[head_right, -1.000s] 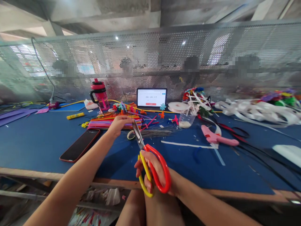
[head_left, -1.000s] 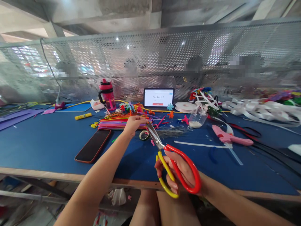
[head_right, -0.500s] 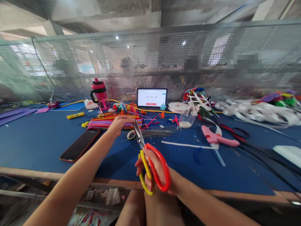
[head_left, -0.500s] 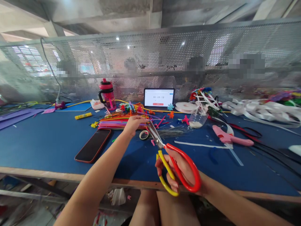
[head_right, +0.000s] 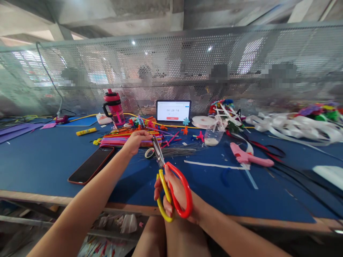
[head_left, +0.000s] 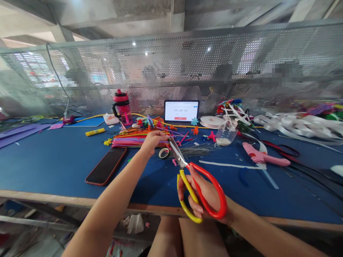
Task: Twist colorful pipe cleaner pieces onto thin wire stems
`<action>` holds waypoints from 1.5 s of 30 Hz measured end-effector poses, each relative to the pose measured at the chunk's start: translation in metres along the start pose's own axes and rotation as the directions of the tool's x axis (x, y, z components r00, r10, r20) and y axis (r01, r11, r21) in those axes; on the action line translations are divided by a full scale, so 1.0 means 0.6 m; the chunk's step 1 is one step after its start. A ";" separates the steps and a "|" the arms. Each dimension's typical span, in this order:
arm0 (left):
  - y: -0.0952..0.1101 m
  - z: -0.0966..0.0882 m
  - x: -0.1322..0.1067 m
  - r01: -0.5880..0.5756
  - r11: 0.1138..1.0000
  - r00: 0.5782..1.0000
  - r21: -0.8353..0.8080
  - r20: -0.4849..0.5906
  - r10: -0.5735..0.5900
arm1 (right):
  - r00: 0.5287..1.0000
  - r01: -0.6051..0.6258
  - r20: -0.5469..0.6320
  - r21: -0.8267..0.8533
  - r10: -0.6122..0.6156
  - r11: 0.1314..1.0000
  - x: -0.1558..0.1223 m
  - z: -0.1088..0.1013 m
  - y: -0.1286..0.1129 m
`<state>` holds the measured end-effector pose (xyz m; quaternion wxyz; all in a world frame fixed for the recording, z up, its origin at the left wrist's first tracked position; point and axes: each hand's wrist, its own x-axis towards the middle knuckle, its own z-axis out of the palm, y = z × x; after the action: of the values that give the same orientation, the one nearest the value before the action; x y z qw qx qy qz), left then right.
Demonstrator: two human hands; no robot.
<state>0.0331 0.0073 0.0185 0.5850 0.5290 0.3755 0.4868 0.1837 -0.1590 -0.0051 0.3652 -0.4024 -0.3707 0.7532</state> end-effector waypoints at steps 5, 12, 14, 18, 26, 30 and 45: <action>-0.002 0.001 0.000 0.007 1.000 1.000 -0.011 0.010 -0.007 | 1.000 0.006 0.014 -0.030 -0.006 1.000 0.000 -0.003 0.002; -0.003 0.001 0.002 0.010 1.000 1.000 -0.022 0.022 -0.010 | 1.000 0.026 -0.006 -0.081 -0.026 0.996 -0.001 -0.001 -0.001; -0.004 0.000 0.002 0.007 1.000 1.000 -0.027 0.023 -0.007 | 1.000 0.023 -0.015 -0.095 -0.025 0.995 -0.001 0.000 -0.001; -0.004 0.000 0.002 0.011 0.999 1.000 -0.033 0.028 -0.010 | 0.999 0.019 -0.037 -0.119 -0.023 0.993 -0.001 0.000 0.001; -0.004 0.000 0.002 0.017 0.999 0.999 -0.044 0.042 -0.015 | 0.995 0.081 -0.044 -0.172 -0.090 0.982 0.003 -0.005 0.010; -0.004 -0.005 0.006 0.027 0.998 0.998 -0.054 0.055 -0.024 | 0.996 0.062 -0.056 -0.183 -0.073 0.981 -0.002 -0.008 0.006; -0.013 0.015 -0.012 0.008 0.976 0.965 0.216 0.254 -0.064 | 0.707 -0.576 -0.325 -0.780 -0.629 -0.245 -0.016 -0.245 -0.079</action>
<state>0.0412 -0.0018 0.0119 0.5779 0.6407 0.3553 0.3597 0.3287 -0.1067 -0.0207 0.0206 -0.7594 -0.6436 -0.0933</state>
